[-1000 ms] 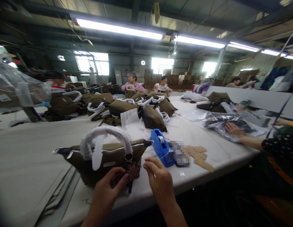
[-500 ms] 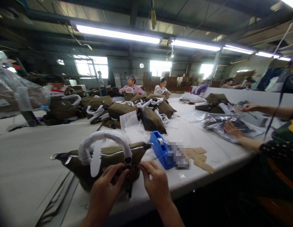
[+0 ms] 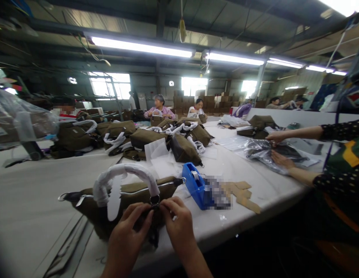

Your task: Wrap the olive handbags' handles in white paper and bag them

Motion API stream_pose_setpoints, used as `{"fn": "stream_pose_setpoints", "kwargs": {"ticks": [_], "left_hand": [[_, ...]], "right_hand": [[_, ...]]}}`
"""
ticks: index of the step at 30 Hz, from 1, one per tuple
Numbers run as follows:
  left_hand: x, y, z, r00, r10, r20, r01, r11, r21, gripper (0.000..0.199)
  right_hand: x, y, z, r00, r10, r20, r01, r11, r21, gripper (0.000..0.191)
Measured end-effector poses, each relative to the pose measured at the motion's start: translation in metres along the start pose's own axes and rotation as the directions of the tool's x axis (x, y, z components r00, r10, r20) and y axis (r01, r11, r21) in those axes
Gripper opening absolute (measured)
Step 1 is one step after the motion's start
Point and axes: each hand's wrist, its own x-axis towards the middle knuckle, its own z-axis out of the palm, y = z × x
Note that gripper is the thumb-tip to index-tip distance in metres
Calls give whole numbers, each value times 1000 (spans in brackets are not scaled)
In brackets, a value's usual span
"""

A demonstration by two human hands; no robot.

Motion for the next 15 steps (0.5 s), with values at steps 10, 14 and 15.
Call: {"fn": "stream_pose_setpoints", "kwargs": {"ticks": [10, 14, 15], "left_hand": [[-2, -5, -1, 1000, -5, -16, 5, 1000, -5, 18], [-1, -11, -5, 998, 60, 5, -60, 998, -2, 21], [0, -12, -5, 997, 81, 1, -81, 996, -22, 23]], "right_hand": [[-2, -8, 0, 995, 98, -9, -98, 995, 25, 12], [-7, -8, 3, 996, 87, -34, -87, 996, 4, 11], [-8, -8, 3, 996, 81, -35, -81, 997, 4, 11]]}}
